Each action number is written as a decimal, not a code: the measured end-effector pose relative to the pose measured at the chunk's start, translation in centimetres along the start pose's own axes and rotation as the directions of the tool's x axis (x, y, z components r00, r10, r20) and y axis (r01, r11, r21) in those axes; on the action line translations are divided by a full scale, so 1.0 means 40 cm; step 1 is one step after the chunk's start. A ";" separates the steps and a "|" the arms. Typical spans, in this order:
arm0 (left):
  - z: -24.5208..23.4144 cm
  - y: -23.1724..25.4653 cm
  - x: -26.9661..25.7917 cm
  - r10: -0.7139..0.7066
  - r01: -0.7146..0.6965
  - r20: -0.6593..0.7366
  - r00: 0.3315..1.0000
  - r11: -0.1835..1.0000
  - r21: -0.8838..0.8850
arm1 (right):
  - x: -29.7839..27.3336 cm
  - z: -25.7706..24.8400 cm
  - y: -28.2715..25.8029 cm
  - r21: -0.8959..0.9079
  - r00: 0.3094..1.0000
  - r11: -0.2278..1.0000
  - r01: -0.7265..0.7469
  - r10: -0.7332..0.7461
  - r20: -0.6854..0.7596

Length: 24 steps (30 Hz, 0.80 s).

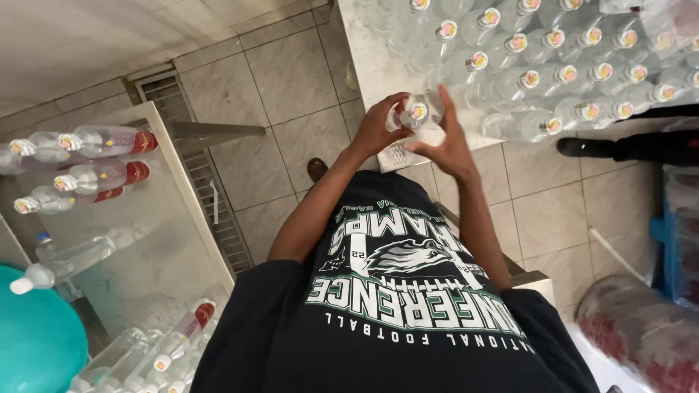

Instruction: The person repeatedly picks up clear plastic water bottles from a table, applies a red and white label to each bottle, and places the labeled bottles into a nearby refrigerator. The task is performed continuously with a repetitive motion.

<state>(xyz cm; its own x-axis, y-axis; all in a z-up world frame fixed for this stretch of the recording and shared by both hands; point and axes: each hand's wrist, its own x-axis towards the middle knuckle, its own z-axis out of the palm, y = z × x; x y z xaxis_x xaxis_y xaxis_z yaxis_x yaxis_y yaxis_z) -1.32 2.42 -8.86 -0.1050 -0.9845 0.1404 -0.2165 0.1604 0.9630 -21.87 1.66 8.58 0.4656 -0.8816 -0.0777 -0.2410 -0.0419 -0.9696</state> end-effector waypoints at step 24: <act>0.084 -0.133 -0.021 0.040 0.000 -0.141 0.989 0.961 0.277 | 0.059 0.109 0.340 -0.114 0.994 0.993 -0.004 -0.009 -0.111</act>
<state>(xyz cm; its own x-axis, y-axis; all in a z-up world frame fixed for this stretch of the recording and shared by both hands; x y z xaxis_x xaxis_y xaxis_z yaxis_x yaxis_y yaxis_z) -3.32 2.63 -14.87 0.0240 -0.9774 0.2100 -0.4770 0.1734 0.8616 -20.33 1.06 -5.81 0.3704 -0.9279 -0.0430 -0.3386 -0.0917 -0.9365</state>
